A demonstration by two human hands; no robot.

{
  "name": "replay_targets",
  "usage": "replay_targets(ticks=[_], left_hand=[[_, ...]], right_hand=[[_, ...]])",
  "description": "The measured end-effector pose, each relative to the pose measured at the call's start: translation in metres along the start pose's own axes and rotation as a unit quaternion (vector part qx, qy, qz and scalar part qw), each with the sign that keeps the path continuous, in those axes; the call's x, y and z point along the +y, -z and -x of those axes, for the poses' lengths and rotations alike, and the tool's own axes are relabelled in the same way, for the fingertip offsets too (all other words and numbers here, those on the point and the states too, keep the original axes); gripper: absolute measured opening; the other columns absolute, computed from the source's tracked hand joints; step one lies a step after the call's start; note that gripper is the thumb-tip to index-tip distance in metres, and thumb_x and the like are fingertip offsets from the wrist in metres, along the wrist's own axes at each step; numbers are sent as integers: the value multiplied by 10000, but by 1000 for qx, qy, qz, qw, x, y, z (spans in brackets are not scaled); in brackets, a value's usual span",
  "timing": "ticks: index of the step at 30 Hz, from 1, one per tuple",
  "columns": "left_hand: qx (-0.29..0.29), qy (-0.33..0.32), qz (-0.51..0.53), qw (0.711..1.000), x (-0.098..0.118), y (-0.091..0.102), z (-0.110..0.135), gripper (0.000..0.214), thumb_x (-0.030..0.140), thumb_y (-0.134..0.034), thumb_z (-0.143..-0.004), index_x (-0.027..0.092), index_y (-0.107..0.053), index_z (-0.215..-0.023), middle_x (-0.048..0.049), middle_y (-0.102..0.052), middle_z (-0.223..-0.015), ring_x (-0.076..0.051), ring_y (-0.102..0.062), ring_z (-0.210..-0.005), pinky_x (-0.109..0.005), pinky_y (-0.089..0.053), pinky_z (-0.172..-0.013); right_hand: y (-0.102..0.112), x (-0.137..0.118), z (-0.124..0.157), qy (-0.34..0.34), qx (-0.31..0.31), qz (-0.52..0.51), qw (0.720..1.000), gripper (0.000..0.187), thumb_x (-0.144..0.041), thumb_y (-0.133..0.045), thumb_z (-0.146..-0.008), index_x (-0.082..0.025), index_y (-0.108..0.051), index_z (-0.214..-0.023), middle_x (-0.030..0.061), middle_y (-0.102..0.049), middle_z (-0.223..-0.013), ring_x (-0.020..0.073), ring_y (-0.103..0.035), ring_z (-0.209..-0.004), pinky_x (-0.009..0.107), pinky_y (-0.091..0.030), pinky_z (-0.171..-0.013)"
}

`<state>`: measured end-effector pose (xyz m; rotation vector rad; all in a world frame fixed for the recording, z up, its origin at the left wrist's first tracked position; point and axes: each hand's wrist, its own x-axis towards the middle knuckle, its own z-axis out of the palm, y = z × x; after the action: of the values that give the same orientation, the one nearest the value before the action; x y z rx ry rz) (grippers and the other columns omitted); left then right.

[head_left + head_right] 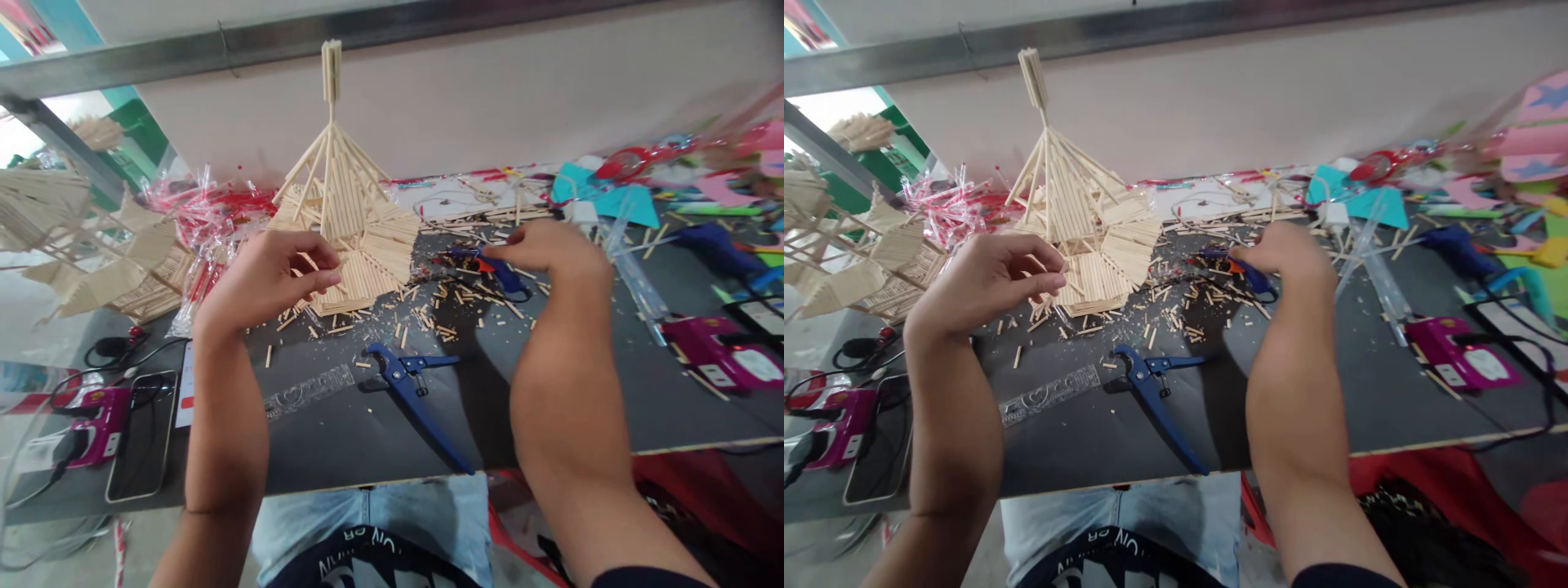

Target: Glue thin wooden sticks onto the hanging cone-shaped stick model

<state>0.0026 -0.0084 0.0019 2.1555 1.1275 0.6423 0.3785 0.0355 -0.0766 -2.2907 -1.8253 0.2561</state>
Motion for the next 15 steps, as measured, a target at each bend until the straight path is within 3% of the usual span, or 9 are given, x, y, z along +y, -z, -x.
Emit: replay_targets(ticks=[2, 4, 7, 9, 12, 15], left_hand=[[-18, -4, 40, 999, 3, -4, -2, 125, 294, -723, -834, 172, -701, -852, -27, -726, -744, -117, -696, -647, -216, -549, -584], [-32, 3, 79, 996, 7, -9, -4, 137, 306, -737, -826, 175, -701, -848, -27, -721, -711, -114, -679, -611, -218, -547, -559], [-37, 23, 130, 991, 12, -16, -8, 147, 310, -747, -820, 171, -708, -847, -25, -709, -677, -111, -666, -590, -213, -544, -533], [-31, 32, 156, 987, 15, -20, -9, 144, 304, -744, -822, 164, -713, -842, -22, -704, -670, -108, -663, -585, -212, -546, -531], [-23, 40, 180, 983, 18, -24, -11, 138, 293, -715, -844, 155, -719, -827, -23, -709, -674, -100, -655, -570, -214, -549, -535], [-15, 43, 186, 982, 18, -25, -12, 134, 272, -686, -863, 150, -724, -823, -24, -707, -671, -92, -649, -559, -205, -543, -527]], right_hand=[[15, -17, 16, 11, 43, -31, 999, 266, -419, -722, -796, -159, -712, -851, 201, -747, -929, 225, -659, -758, 398, -475, -717], [28, -41, 36, 96, 106, -155, 978, 263, -329, -726, -816, -146, -723, -1005, 172, -760, -963, 206, -694, -796, 371, -525, -747], [38, -80, 66, 286, 135, -276, 908, 303, -305, -773, -795, -182, -716, -1066, 66, -753, -970, 176, -701, -756, 355, -593, -729], [38, -101, 82, 386, 82, -302, 868, 381, -294, -804, -790, -216, -692, -1146, 33, -742, -1023, 164, -697, -775, 351, -614, -759], [31, -122, 94, 443, 74, -276, 850, 404, -278, -822, -800, -234, -669, -1171, 28, -733, -1041, 163, -696, -784, 333, -607, -760], [23, -129, 96, 447, 103, -256, 851, 340, -249, -787, -837, -240, -655, -1150, 22, -722, -1025, 157, -696, -770, 320, -595, -743]])
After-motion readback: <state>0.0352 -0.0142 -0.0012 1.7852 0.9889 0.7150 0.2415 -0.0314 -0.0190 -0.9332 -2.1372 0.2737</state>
